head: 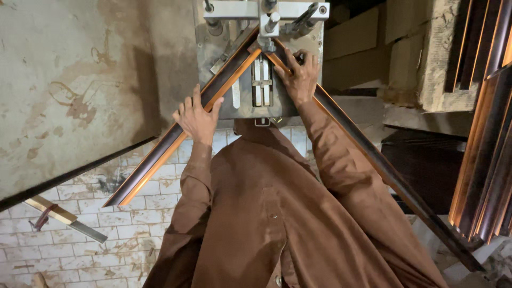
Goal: The person picks lengths of moulding from a stack, places two pieces at an angle into a corner-joining machine, pulls the machine lever to drive a V-nail and join the corner, then sets the joined frame corner aside and repeats with new pieces.
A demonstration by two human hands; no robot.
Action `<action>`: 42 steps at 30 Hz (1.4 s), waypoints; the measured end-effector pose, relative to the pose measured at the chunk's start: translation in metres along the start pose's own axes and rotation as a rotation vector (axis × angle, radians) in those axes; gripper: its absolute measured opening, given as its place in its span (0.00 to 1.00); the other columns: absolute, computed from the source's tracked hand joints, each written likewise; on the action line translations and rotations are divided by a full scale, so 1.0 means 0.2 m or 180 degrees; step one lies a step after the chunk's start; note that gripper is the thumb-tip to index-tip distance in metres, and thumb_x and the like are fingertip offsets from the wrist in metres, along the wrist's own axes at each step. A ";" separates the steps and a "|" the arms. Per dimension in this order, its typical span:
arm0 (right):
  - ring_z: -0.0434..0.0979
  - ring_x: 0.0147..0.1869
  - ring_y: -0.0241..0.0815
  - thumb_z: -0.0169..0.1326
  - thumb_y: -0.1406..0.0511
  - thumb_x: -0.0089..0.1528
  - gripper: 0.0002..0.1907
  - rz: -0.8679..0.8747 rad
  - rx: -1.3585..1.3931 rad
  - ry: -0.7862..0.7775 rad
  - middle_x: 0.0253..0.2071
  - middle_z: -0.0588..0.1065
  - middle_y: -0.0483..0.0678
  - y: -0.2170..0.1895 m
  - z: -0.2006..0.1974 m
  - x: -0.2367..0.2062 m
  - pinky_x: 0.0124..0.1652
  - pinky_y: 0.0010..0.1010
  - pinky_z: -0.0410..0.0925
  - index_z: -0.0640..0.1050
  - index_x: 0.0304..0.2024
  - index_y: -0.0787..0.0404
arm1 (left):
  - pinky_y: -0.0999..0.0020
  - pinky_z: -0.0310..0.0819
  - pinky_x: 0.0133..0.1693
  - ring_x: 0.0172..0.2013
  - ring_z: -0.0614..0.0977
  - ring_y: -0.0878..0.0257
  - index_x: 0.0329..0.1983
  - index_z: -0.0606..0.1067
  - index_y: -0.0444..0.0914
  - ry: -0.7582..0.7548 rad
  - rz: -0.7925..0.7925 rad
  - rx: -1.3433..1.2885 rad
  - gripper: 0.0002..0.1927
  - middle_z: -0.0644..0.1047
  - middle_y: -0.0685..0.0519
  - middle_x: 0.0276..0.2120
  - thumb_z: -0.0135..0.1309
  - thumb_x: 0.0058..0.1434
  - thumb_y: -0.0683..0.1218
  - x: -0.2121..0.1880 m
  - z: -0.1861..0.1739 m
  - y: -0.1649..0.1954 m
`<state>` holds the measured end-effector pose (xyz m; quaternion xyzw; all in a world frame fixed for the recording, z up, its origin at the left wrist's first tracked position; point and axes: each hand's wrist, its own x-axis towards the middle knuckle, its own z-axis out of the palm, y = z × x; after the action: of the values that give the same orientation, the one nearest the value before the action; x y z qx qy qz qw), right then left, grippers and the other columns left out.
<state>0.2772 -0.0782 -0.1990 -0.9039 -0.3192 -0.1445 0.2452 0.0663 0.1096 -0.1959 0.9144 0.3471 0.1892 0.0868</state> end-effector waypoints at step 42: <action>0.76 0.51 0.55 0.58 0.71 0.53 0.28 0.0971 -0.1070 -0.0565 0.44 0.76 0.50 0.88 -1.12 -1.57 0.46 0.46 0.65 0.80 0.58 0.55 | 0.46 0.75 0.42 0.41 0.79 0.40 0.81 0.57 0.53 -0.1619 0.0570 -0.0290 0.50 0.74 0.40 0.39 0.67 0.56 0.51 -0.49 -0.33 -0.77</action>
<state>0.1317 -0.4762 -0.2041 -0.9789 -0.1708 -0.0769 0.0814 -0.1211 0.1611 -0.2085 0.9547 0.2231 -0.0241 0.1953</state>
